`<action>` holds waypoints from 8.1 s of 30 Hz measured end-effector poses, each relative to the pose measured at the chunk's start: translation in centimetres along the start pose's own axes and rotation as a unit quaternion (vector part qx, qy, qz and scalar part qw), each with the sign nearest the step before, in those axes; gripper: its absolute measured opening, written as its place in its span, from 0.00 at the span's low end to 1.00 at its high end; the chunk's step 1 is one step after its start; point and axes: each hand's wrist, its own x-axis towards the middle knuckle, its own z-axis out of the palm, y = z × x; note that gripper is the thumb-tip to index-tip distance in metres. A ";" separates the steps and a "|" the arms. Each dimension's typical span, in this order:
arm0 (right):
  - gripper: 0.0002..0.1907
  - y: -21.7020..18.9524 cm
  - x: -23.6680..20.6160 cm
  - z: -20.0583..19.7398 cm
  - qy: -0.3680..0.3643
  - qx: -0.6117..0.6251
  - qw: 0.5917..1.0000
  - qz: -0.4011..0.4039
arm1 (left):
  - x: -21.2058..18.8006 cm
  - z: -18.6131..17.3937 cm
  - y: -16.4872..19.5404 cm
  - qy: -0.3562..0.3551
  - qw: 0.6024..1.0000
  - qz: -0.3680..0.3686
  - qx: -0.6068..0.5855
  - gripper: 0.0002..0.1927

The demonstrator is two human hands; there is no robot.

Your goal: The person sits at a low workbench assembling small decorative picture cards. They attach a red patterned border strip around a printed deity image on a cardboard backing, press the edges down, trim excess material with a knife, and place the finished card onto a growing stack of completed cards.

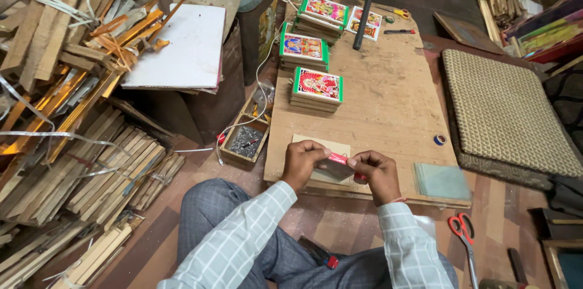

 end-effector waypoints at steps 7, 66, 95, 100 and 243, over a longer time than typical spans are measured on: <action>0.19 -2.0 -2.4 1.8 0.155 -0.246 0.906 -0.306 | -1.2 2.0 -0.4 0.069 0.995 0.071 0.004 0.06; 0.12 7.6 -15.0 0.5 0.039 0.305 0.949 0.074 | -0.4 0.8 -0.3 0.020 0.998 0.048 0.023 0.06; 0.22 2.1 -12.9 4.1 0.231 -0.349 0.859 -0.295 | -2.1 1.4 -0.4 0.033 0.998 0.047 -0.001 0.06; 0.23 2.3 -12.9 3.9 0.228 -0.380 0.848 -0.291 | -2.1 1.3 -0.7 0.031 0.998 0.059 0.004 0.06; 0.08 -1.4 -5.6 3.4 0.111 -0.434 0.755 -0.479 | -0.8 0.9 5.7 -0.127 0.836 0.227 0.483 0.09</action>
